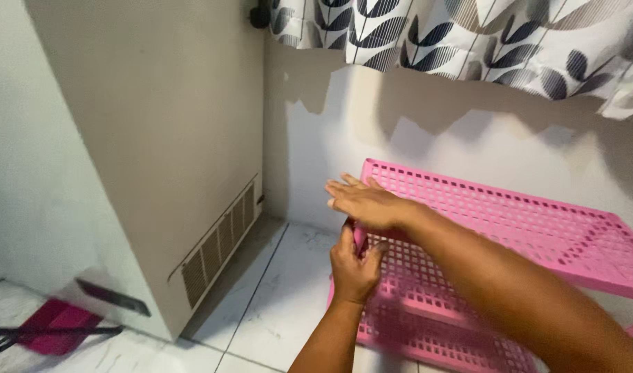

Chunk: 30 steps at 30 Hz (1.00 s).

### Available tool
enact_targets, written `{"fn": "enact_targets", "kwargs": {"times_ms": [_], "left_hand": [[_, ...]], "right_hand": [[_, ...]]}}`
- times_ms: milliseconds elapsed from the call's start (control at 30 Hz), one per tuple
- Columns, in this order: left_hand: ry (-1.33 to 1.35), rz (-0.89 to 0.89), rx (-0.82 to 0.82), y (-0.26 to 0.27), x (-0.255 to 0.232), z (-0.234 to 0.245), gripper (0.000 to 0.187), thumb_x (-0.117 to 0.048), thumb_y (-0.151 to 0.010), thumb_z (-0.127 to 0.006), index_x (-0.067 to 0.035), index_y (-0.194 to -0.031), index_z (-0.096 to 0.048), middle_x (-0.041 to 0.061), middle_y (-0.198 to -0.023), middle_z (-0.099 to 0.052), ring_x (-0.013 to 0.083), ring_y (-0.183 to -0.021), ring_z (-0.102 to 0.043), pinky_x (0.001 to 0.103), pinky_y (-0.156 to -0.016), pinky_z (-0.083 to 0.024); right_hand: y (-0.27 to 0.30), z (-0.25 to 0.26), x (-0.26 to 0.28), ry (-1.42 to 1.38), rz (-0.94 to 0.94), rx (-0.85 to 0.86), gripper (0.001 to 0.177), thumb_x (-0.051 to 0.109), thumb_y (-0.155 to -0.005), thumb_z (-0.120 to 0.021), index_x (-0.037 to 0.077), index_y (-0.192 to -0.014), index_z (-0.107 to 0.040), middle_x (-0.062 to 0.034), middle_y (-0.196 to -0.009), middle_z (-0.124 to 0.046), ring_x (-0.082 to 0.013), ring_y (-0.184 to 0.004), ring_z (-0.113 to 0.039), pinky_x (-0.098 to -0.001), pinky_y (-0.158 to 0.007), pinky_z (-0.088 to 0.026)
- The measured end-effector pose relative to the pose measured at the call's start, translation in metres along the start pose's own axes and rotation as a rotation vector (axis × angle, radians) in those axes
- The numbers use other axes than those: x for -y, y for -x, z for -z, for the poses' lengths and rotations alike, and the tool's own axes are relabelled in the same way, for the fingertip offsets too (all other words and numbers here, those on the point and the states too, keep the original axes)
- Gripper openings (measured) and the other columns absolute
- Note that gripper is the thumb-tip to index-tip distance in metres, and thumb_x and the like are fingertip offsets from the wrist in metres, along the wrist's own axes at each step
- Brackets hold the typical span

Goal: The person assembles a pink plastic shelving unit by inserting vertical poles into the corners of grid shelves and stacking the shelves to form a three-tier rack. They then attach curved handles to the top shelf and position the completed unit against a wall.

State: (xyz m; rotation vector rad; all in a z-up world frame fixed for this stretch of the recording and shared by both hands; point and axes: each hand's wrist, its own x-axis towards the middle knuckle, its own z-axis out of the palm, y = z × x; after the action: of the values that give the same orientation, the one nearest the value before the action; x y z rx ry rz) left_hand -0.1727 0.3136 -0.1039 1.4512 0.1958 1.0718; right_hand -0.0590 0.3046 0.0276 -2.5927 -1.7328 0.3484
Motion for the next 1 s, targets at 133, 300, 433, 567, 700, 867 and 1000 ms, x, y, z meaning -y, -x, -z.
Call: {"fn": "enact_targets", "kwargs": {"times_ms": [133,300,433,567,700,867,1000], "left_hand": [[0.047,-0.240,-0.121,-0.005,-0.015,-0.005,0.061,-0.031,-0.093,-0.076,0.001,-0.143,-0.057,0.019,-0.112,-0.077,0.0267,-0.105,-0.076,0.039,-0.089,-0.059],[-0.091,-0.009,-0.222,-0.013,-0.026,-0.012,0.061,-0.040,-0.081,-0.081,-0.004,-0.129,-0.069,0.017,-0.104,-0.079,0.0297,-0.094,-0.078,0.039,-0.082,-0.059],[-0.106,-0.034,-0.272,-0.012,-0.024,-0.018,0.059,-0.038,-0.079,-0.082,-0.005,-0.128,-0.071,0.018,-0.106,-0.078,0.0309,-0.092,-0.078,0.039,-0.081,-0.059],[-0.160,-0.164,-0.329,-0.016,-0.007,-0.022,0.054,-0.037,-0.085,-0.082,-0.005,-0.128,-0.072,0.019,-0.111,-0.077,0.0321,-0.096,-0.077,0.040,-0.082,-0.059],[-0.189,-0.115,-0.307,-0.017,0.015,-0.025,0.053,-0.042,-0.085,-0.078,-0.005,-0.124,-0.072,0.018,-0.099,-0.078,0.0270,-0.082,-0.078,0.039,-0.074,-0.060],[-0.169,-0.076,-0.231,-0.024,0.022,-0.019,0.043,-0.043,-0.094,-0.069,-0.010,-0.119,-0.079,0.007,-0.063,-0.067,0.0155,-0.056,-0.062,0.038,-0.055,-0.049],[-0.181,-0.163,-0.221,-0.023,0.018,-0.017,0.039,-0.040,-0.100,-0.071,-0.004,-0.085,-0.075,-0.002,-0.061,-0.059,0.0070,-0.058,-0.055,0.029,-0.054,-0.042]], "right_hand": [[-0.045,0.066,-0.044,-0.105,-0.081,-0.423,0.079,0.061,-0.096,-0.026,0.016,-0.161,-0.022,-0.0018,-0.173,-0.010,-0.0233,-0.160,0.001,-0.0536,-0.125,0.001],[-0.100,0.045,-0.057,-0.025,-0.425,-0.145,0.082,0.064,-0.096,-0.029,0.013,-0.161,-0.023,-0.0070,-0.173,-0.009,-0.0269,-0.160,0.003,-0.0538,-0.127,0.001],[-0.100,0.015,-0.069,0.018,-0.404,-0.099,0.087,0.066,-0.096,-0.032,0.010,-0.162,-0.019,-0.0124,-0.173,-0.001,-0.0304,-0.159,0.008,-0.0535,-0.127,0.000],[-0.065,0.010,-0.061,0.003,-0.295,-0.064,0.087,0.067,-0.098,-0.029,0.009,-0.162,-0.016,-0.0143,-0.172,0.001,-0.0298,-0.160,0.006,-0.0470,-0.128,-0.004],[0.019,-0.013,-0.046,-0.055,-0.177,-0.065,0.088,0.068,-0.098,-0.022,0.010,-0.162,-0.004,-0.0127,-0.171,0.008,-0.0268,-0.159,0.009,-0.0444,-0.126,0.000],[0.130,-0.026,-0.069,-0.031,-0.255,-0.050,0.091,0.072,-0.095,-0.018,0.013,-0.163,0.000,-0.0092,-0.171,0.006,-0.0259,-0.158,0.004,-0.0477,-0.125,-0.001],[0.211,-0.026,-0.125,-0.058,-0.489,-0.122,0.093,0.072,-0.093,-0.030,0.014,-0.163,-0.010,-0.0096,-0.171,-0.006,-0.0272,-0.158,-0.007,-0.0509,-0.125,-0.007]]}}
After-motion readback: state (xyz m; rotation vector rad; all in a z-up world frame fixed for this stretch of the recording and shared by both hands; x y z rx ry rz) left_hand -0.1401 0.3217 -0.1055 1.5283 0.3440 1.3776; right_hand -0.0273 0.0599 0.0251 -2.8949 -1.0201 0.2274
